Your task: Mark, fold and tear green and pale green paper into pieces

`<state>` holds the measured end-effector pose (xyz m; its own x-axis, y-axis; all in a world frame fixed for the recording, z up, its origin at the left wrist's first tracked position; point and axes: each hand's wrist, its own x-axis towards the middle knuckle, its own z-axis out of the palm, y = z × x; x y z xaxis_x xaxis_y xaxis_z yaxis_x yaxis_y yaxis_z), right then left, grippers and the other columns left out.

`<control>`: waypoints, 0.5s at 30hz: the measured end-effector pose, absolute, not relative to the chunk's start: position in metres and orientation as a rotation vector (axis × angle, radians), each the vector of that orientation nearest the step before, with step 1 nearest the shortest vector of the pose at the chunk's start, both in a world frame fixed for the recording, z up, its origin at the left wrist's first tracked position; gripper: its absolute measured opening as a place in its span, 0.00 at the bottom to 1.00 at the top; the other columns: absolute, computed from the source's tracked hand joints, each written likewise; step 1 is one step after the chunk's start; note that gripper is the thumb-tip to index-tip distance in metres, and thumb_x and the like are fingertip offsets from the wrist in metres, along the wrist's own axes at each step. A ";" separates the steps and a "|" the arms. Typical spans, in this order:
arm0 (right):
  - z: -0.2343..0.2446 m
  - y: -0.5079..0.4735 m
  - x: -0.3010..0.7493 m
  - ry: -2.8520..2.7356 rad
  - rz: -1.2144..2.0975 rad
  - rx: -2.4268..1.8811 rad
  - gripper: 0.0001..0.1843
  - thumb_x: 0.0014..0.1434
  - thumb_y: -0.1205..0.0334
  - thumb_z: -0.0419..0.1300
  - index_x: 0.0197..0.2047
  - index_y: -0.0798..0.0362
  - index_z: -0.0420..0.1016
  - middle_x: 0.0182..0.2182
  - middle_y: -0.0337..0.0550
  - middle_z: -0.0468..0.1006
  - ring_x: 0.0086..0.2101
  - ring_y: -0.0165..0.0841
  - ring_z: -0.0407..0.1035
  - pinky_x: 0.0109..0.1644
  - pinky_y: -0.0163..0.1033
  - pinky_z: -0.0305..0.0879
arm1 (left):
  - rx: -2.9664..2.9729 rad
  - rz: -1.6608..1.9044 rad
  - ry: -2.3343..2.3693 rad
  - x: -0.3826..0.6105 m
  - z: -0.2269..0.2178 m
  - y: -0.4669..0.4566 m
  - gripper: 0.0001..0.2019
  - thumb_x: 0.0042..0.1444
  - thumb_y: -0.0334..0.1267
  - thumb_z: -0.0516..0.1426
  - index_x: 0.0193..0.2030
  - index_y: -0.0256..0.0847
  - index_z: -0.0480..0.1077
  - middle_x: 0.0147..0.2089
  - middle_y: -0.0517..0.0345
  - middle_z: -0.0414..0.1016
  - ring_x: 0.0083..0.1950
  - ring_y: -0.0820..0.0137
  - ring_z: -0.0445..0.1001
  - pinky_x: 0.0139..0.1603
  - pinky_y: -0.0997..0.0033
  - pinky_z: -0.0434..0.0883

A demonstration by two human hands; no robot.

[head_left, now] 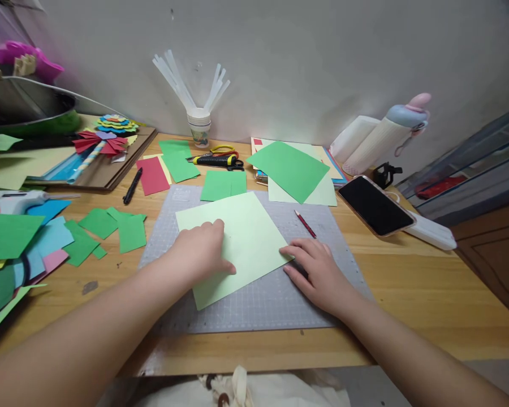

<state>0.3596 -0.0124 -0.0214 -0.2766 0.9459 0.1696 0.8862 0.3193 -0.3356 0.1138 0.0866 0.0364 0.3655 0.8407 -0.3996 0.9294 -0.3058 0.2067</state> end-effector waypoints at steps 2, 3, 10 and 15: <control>-0.021 -0.013 0.359 -2.274 0.224 -1.656 0.14 0.65 0.60 0.54 0.53 0.49 0.67 0.51 0.51 0.69 0.51 0.43 0.62 0.53 0.53 0.56 | 2.203 -0.316 1.515 0.114 0.038 0.090 0.30 0.38 0.52 0.64 0.47 0.40 0.68 0.45 0.43 0.76 0.44 0.47 0.74 0.39 0.57 0.67; -0.021 -0.013 0.359 -2.272 0.224 -1.660 0.14 0.65 0.60 0.53 0.54 0.49 0.66 0.51 0.51 0.69 0.51 0.43 0.62 0.53 0.53 0.57 | 2.187 -0.316 1.490 0.113 0.039 0.092 0.27 0.39 0.52 0.63 0.45 0.41 0.69 0.44 0.45 0.76 0.43 0.48 0.74 0.37 0.59 0.66; -0.023 -0.012 0.362 -2.262 0.231 -1.657 0.15 0.65 0.60 0.53 0.55 0.50 0.65 0.52 0.50 0.69 0.53 0.43 0.62 0.54 0.52 0.56 | 2.034 -0.288 1.247 0.085 0.045 0.108 0.14 0.48 0.50 0.58 0.39 0.48 0.74 0.40 0.60 0.79 0.40 0.63 0.76 0.33 0.70 0.64; -0.024 -0.011 0.362 -2.258 0.226 -1.660 0.16 0.65 0.60 0.53 0.55 0.50 0.65 0.52 0.51 0.69 0.53 0.43 0.62 0.55 0.52 0.56 | 1.828 -0.122 1.202 0.071 0.043 0.108 0.16 0.52 0.50 0.53 0.41 0.48 0.76 0.44 0.61 0.80 0.47 0.62 0.75 0.44 0.69 0.67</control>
<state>0.3622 -0.0111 -0.0244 -0.2677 0.9488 0.1678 0.8967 0.3091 -0.3168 0.0712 0.1083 0.0428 0.5192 0.6783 -0.5200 0.7691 -0.1054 0.6304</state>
